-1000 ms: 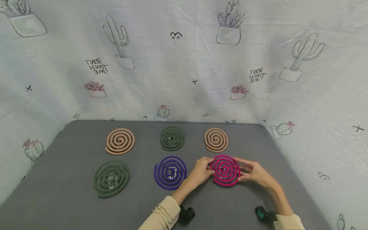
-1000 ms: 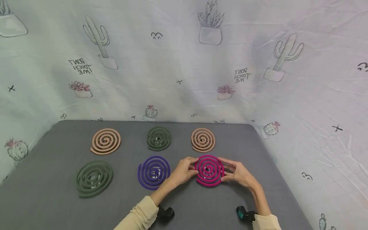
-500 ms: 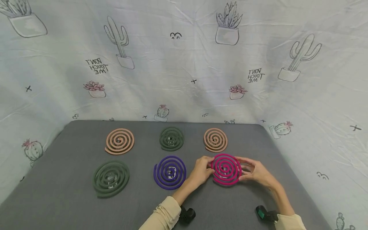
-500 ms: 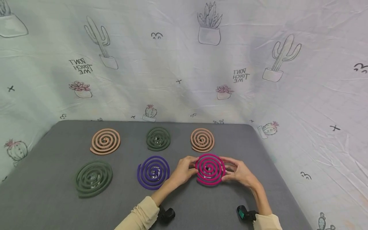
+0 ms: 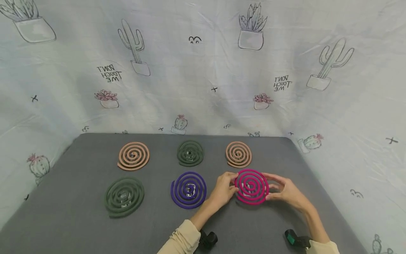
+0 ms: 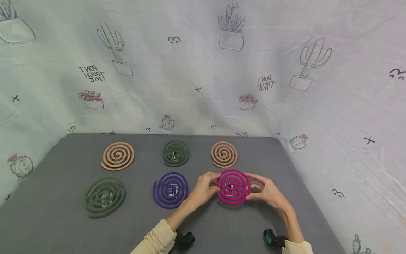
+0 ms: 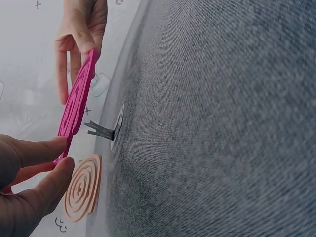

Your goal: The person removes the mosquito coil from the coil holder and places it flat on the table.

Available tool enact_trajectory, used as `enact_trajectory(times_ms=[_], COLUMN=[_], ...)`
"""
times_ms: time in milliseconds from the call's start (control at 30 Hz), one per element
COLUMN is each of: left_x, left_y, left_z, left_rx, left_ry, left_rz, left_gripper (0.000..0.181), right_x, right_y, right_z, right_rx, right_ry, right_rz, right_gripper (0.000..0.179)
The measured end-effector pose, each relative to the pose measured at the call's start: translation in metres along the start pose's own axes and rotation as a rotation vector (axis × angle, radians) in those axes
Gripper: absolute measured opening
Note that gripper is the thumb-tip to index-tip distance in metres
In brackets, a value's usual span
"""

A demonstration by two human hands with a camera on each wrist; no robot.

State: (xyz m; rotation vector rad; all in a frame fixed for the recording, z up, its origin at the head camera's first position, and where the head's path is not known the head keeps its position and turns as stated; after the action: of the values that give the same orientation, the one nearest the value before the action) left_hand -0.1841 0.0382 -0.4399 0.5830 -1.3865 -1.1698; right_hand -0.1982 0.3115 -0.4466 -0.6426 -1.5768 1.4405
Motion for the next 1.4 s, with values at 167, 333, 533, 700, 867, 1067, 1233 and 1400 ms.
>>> enact_trajectory(times_ms=[167, 333, 533, 700, 867, 1067, 1233, 1400], left_x=[0.000, -0.003, -0.003, -0.004, -0.004, -0.006, -0.009, -0.011], left_y=[0.002, 0.001, 0.001, 0.001, 0.001, 0.001, 0.002, 0.002], left_z=[0.001, 0.000, 0.002, 0.003, 0.003, 0.001, 0.003, 0.005], left_rx=[0.016, 0.020, -0.004, 0.006, -0.003, 0.001, -0.008, -0.014], left_ry=[0.004, -0.010, 0.005, 0.014, 0.031, 0.018, 0.014, 0.021], left_rz=[-0.009, -0.036, -0.065, -0.062, -0.081, -0.097, -0.097, -0.087], left_gripper=[0.047, 0.048, 0.049, 0.051, 0.051, 0.051, 0.051, 0.051], right_x=[0.002, 0.003, 0.005, 0.004, 0.004, 0.009, 0.014, 0.018], right_y=[-0.004, -0.003, -0.002, -0.002, 0.000, 0.004, 0.005, 0.004], right_z=[-0.001, -0.005, -0.005, -0.005, -0.005, -0.007, -0.009, -0.008], right_rx=[0.009, 0.020, 0.042, 0.038, 0.036, 0.051, 0.042, 0.023], right_ry=[0.003, 0.001, 0.015, 0.015, 0.007, -0.016, -0.027, -0.032], right_rz=[-0.002, 0.018, 0.013, 0.004, 0.047, 0.099, 0.115, 0.133], right_gripper=[0.077, 0.074, 0.071, 0.071, 0.071, 0.066, 0.064, 0.064])
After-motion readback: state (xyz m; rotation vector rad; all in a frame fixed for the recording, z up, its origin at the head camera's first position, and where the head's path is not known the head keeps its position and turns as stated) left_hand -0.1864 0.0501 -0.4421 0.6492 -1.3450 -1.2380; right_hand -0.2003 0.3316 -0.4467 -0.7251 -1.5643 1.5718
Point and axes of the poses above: each hand's wrist, its own z-axis towards the middle knuckle, its own x-axis out of the back of the hand, y = z × x, the point moved 1 cm from there along z, towards the middle knuckle, and after that the axes turned 1 degree about -x, right-handed, at the moved point
